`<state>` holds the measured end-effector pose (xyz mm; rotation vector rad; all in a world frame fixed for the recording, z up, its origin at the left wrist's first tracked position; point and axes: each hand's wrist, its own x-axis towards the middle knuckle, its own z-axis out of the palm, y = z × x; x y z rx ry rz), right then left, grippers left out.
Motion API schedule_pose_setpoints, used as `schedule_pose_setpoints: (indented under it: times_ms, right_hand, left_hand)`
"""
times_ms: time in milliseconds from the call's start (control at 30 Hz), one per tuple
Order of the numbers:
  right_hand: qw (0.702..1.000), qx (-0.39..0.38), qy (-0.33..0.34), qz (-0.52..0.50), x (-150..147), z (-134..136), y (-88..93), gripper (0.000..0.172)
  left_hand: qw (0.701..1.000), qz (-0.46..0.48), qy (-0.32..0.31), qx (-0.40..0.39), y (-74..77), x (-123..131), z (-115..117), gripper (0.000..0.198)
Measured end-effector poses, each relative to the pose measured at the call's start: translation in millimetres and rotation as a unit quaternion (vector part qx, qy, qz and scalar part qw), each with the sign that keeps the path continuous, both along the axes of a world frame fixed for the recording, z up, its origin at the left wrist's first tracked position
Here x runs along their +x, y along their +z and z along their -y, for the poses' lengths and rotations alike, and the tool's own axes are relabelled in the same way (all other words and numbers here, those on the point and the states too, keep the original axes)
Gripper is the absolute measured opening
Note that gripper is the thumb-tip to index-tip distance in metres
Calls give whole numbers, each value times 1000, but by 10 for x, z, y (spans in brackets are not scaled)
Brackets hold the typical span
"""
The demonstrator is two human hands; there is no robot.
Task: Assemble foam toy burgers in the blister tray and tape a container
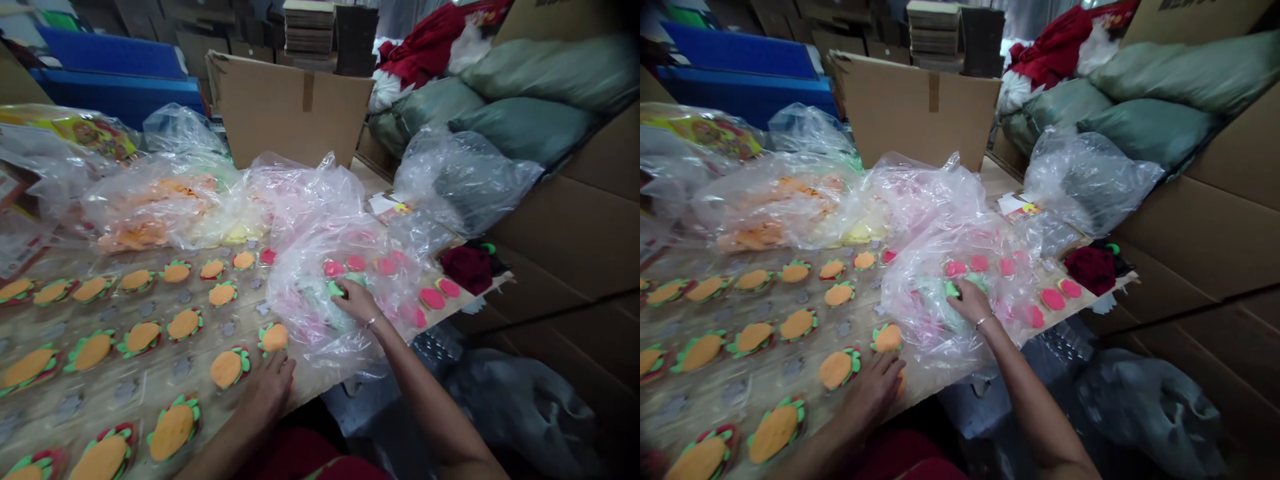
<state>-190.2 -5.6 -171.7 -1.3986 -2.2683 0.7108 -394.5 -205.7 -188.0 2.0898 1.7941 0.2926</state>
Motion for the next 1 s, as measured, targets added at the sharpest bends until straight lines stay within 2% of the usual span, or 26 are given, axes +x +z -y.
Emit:
schedule_pose_setpoints:
  times_ms: [67,133,233,267,300,400,433,467,500,567,633,700,800,900,1000]
  right_hand:
    - [996,-43,-17,-79,-10,-83,-25,10]
    - [980,-59,-22,-188,-8,-115,10,10]
    - [940,-81,-30,-331,-45,-6,167,20]
    - [927,-93,-28,-363,-78,70,234,22]
    - [915,-109,-20,-388,-123,156,299,22]
    - [882,-182,42,-432,-297,399,438,25]
    - [869,-210,57,-444,-355,452,458,28]
    - [856,-233,64,-457,-407,486,463,29]
    - [845,-249,62,-469,-453,501,457,31]
    - [830,-268,48,-488,-524,495,422,32]
    - [830,-276,53,-482,-574,470,383,32]
    - [851,-263,71,-449,-604,456,367,29]
    - [900,-201,78,-380,-605,481,399,23]
    - [937,-141,102,-303,-591,597,450,24]
    - [951,-101,211,-204,-656,802,433,27]
  left_hand:
    - [996,62,10,71,111,-57,-48,26]
    - [981,160,27,108,252,-84,-135,23]
    - [937,337,77,51,466,-30,-350,20]
    - [906,411,102,16,526,9,-435,22]
    - [862,489,129,-17,575,52,-522,27]
    - [704,680,191,-75,655,147,-747,45]
    - [665,714,200,-87,662,155,-800,47]
    - [638,735,208,-96,664,151,-838,46]
    - [624,744,214,-105,662,138,-862,44]
    - [622,740,229,-114,658,101,-871,39]
    - [639,723,239,-107,655,71,-846,35]
    - [664,705,231,-93,645,41,-810,31]
    - [695,681,216,-84,601,-106,-790,27]
    - [713,650,256,-61,529,-492,-882,28]
    - [740,592,318,-18,442,-1007,-1145,28]
